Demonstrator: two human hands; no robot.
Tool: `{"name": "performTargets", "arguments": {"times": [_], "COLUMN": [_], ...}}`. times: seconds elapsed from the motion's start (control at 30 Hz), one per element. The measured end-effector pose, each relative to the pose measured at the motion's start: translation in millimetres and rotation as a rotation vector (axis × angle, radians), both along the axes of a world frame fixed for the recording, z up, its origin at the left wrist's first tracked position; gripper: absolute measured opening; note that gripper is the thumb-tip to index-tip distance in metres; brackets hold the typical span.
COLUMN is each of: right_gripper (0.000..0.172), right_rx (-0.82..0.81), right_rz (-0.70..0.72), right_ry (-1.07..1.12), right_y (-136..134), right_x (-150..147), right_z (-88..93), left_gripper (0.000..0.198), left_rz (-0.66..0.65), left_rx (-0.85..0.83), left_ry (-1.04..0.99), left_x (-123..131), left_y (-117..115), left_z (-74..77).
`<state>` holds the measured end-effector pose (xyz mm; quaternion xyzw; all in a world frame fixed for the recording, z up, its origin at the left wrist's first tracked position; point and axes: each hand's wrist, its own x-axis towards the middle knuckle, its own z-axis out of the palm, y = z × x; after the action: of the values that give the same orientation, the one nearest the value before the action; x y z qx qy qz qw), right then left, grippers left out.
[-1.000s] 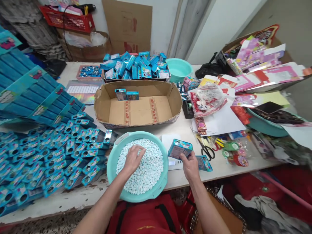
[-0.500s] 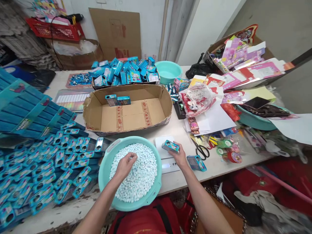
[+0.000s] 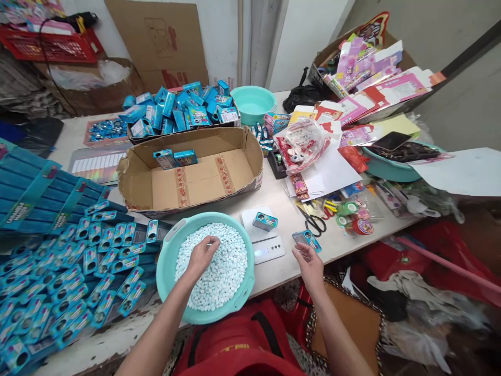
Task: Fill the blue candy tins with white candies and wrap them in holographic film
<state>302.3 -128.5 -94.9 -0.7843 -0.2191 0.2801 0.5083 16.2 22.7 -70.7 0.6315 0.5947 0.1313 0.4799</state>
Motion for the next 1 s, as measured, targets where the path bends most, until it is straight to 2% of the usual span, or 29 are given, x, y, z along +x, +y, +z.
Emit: {"name": "performTargets", "arguments": {"times": [0.17, 0.4, 0.5, 0.6, 0.7, 0.77, 0.87, 0.93, 1.0], "right_gripper": [0.043, 0.042, 0.049, 0.064, 0.052, 0.043, 0.038, 0.034, 0.028], "right_rx": [0.010, 0.009, 0.011, 0.049, 0.088, 0.104, 0.180, 0.233, 0.230], "right_rz": [-0.055, -0.005, 0.048, 0.130, 0.268, 0.324, 0.416, 0.581, 0.754], "right_ry": [0.057, 0.080, 0.068, -0.017, -0.077, -0.085, -0.247, -0.436, -0.578], "right_y": [-11.5, -2.7, 14.9, 48.6, 87.2, 105.0, 112.8, 109.8, 106.0], "right_x": [-1.6, -1.5, -4.6, -8.5, -11.8, -16.1, -30.3, -45.1, -61.3], "right_z": [-5.2, -11.3, -16.2, -22.1, -21.1, -9.3, 26.9, 54.3, 74.0], "left_gripper": [0.036, 0.033, 0.033, 0.033, 0.034, 0.036, 0.041, 0.042, 0.045], "left_rz": [-0.016, -0.024, -0.003, 0.044, 0.118, 0.232, 0.532, 0.714, 0.802], "left_rx": [0.009, 0.027, 0.018, 0.000, -0.038, -0.128, -0.352, -0.487, -0.604], "left_ry": [-0.032, -0.037, -0.052, -0.116, -0.218, -0.319, -0.602, -0.810, -0.958], "left_x": [15.1, 19.3, 19.6, 24.6, 33.5, 39.7, 47.8, 52.0, 55.1], "left_y": [2.9, 2.0, 0.8, -0.6, -1.9, -1.9, 0.2, 3.0, 5.5], "left_z": [4.7, 9.3, 6.7, 1.1, -4.1, -4.1, 2.7, 9.7, 15.7]}}
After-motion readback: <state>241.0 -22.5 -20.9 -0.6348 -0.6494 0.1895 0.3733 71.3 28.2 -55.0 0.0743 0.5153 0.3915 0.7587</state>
